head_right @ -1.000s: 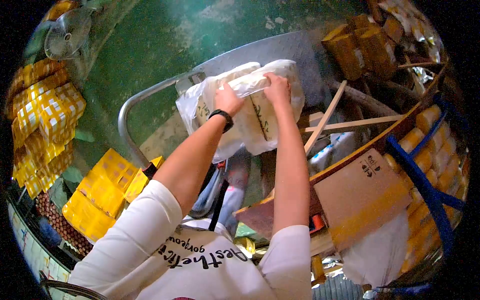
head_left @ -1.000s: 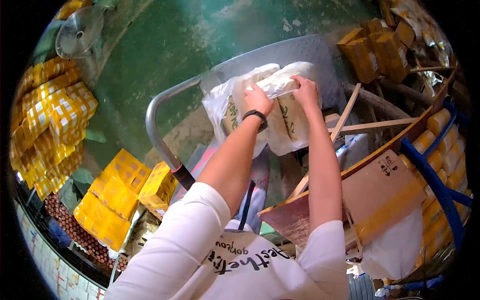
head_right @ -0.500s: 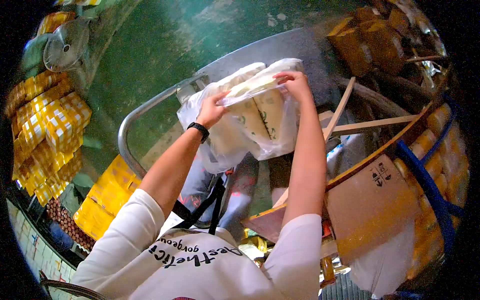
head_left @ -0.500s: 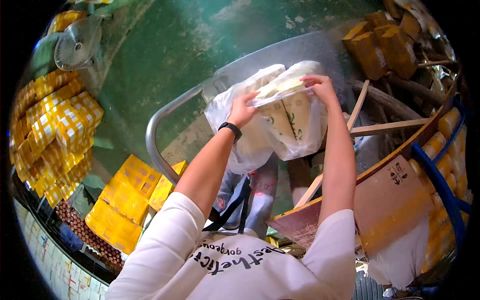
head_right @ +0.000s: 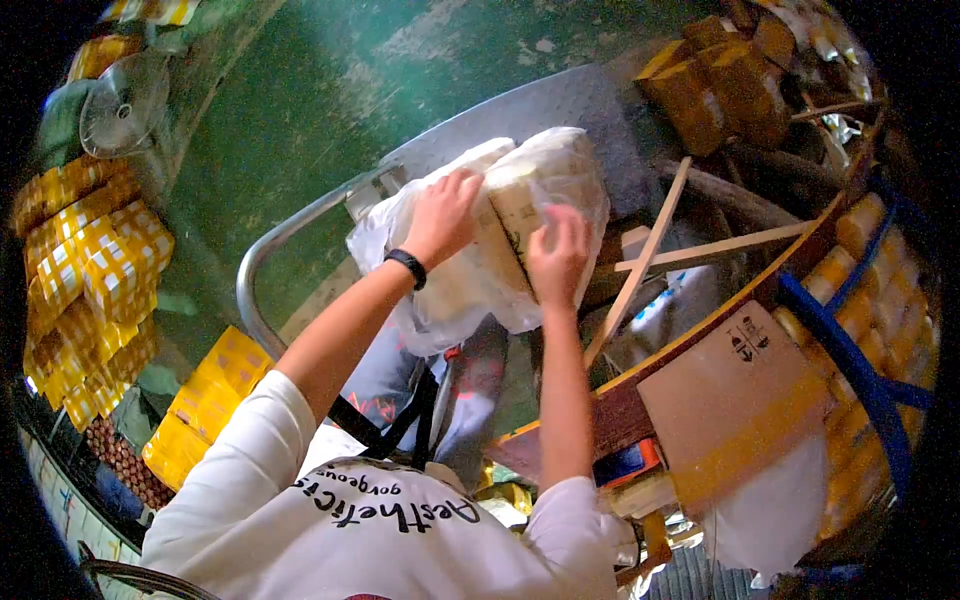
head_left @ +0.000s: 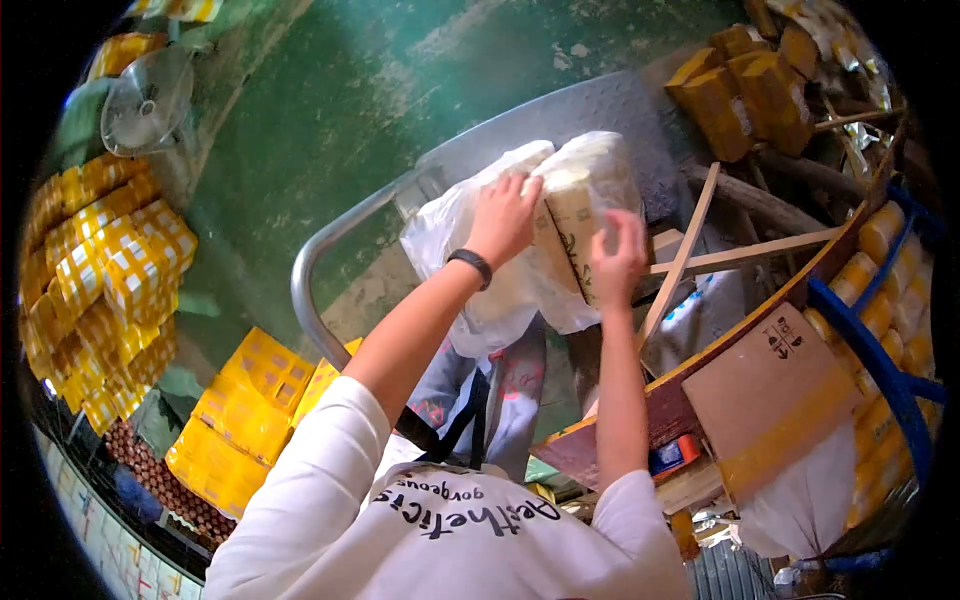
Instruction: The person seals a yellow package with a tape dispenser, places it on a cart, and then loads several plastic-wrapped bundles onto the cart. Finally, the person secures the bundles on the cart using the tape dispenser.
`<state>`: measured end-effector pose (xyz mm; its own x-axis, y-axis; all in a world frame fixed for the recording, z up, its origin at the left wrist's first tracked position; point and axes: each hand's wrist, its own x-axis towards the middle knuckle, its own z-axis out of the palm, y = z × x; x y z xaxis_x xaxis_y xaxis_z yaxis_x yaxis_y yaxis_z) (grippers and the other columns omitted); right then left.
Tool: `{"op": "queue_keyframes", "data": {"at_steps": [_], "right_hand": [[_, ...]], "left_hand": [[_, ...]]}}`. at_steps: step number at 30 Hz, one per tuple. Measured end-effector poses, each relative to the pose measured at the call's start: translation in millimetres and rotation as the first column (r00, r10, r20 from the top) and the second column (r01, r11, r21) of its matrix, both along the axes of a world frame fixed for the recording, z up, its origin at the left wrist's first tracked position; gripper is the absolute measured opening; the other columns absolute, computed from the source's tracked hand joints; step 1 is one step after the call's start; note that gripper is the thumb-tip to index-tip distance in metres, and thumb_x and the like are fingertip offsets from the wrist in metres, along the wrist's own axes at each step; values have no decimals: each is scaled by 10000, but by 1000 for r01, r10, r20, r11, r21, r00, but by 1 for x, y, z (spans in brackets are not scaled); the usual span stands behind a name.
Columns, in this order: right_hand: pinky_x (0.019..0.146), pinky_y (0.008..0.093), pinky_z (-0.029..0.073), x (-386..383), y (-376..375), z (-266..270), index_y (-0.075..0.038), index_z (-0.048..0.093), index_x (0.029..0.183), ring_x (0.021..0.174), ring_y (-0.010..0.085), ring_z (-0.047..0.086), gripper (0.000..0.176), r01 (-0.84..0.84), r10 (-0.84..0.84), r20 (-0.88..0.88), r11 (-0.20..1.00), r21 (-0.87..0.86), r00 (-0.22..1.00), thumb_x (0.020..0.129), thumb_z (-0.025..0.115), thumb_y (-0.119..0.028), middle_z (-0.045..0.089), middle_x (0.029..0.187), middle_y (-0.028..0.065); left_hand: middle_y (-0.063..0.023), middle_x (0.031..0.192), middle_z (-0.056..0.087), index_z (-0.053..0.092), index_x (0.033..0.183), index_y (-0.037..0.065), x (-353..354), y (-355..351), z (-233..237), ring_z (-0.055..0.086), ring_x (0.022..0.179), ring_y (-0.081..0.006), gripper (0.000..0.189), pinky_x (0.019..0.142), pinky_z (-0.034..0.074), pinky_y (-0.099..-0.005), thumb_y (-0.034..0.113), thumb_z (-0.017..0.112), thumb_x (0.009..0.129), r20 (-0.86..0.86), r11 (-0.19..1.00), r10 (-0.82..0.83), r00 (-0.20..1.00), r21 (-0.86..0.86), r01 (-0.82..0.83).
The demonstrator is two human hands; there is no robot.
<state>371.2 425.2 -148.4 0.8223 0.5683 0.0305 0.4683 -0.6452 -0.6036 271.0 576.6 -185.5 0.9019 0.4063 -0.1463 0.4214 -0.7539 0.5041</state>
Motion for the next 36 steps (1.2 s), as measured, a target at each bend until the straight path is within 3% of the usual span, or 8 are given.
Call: {"op": "queue_keyframes", "data": {"at_steps": [7, 10, 13, 17, 25, 30, 34, 36], "right_hand": [[833, 433, 449, -35, 35, -14, 24, 536, 1013, 951, 354, 536, 275, -44, 79, 164, 978, -206, 983, 740, 556, -1, 559, 1029, 174], [853, 441, 437, -8, 36, -76, 44, 510, 1080, 983, 383, 528, 368, 3, 7, 21, 907, -422, 1000, 743, 603, -70, 562, 1046, 214], [836, 413, 446, 40, 58, -61, 48, 570, 1016, 1001, 348, 558, 442, -238, -55, -458, 795, -558, 887, 658, 715, -167, 594, 1028, 237], [803, 376, 461, 49, 55, -41, -50, 609, 1032, 946, 329, 588, 516, -263, 82, -514, 920, -290, 854, 564, 773, -190, 630, 991, 176], [831, 379, 452, 36, 50, -20, -21, 521, 1114, 988, 298, 559, 660, -227, -7, -633, 930, -288, 774, 535, 783, -200, 577, 1082, 169], [933, 418, 385, 0, 3, 13, -66, 311, 1232, 1111, 352, 410, 901, -319, 284, -292, 945, -78, 913, 493, 809, -203, 374, 1195, 169], [948, 450, 353, -33, -43, 87, -80, 385, 1166, 1108, 360, 403, 841, -391, 385, -221, 920, 17, 896, 449, 817, -152, 395, 1195, 171], [958, 463, 341, -36, -64, 114, -94, 394, 1147, 1105, 360, 406, 818, -334, 333, -201, 942, 28, 921, 447, 815, -133, 396, 1192, 162]], "left_hand": [[-131, 848, 643, 647, 862, 119, 68, 25, -16, 615, 807, -311, 146, 695, 494, -415, 202, 585, 760, -196, 928, 148, 969, -310, -204], [-121, 867, 642, 641, 902, 123, 65, 33, -17, 615, 812, -307, 260, 701, 494, -404, 276, 667, 693, -210, 945, 65, 976, -302, -127], [-100, 968, 627, 621, 1010, 148, 58, 31, -8, 595, 907, -308, 316, 737, 489, -412, 230, 658, 707, -243, 948, -49, 969, -316, -31], [-102, 933, 629, 628, 993, 152, 54, 26, -4, 599, 864, -316, 272, 709, 490, -420, 219, 612, 729, -154, 952, -16, 988, -305, -32], [-90, 843, 635, 664, 835, 172, 47, 28, -11, 609, 757, -314, 155, 650, 493, -413, 266, 580, 745, -149, 949, 68, 987, -296, -110], [-106, 804, 637, 640, 821, 161, 45, 25, -14, 611, 745, -313, 146, 629, 489, -414, 281, 588, 755, -154, 939, 63, 986, -326, -111], [-112, 873, 633, 637, 897, 151, 49, 31, -12, 598, 818, -308, 178, 672, 485, -413, 214, 614, 732, -251, 898, 89, 964, -399, -186], [-105, 1013, 600, 601, 993, 116, 46, 28, -3, 555, 951, -305, 293, 746, 474, -396, 141, 612, 701, 90, 963, 38, 995, -270, -13]]}}
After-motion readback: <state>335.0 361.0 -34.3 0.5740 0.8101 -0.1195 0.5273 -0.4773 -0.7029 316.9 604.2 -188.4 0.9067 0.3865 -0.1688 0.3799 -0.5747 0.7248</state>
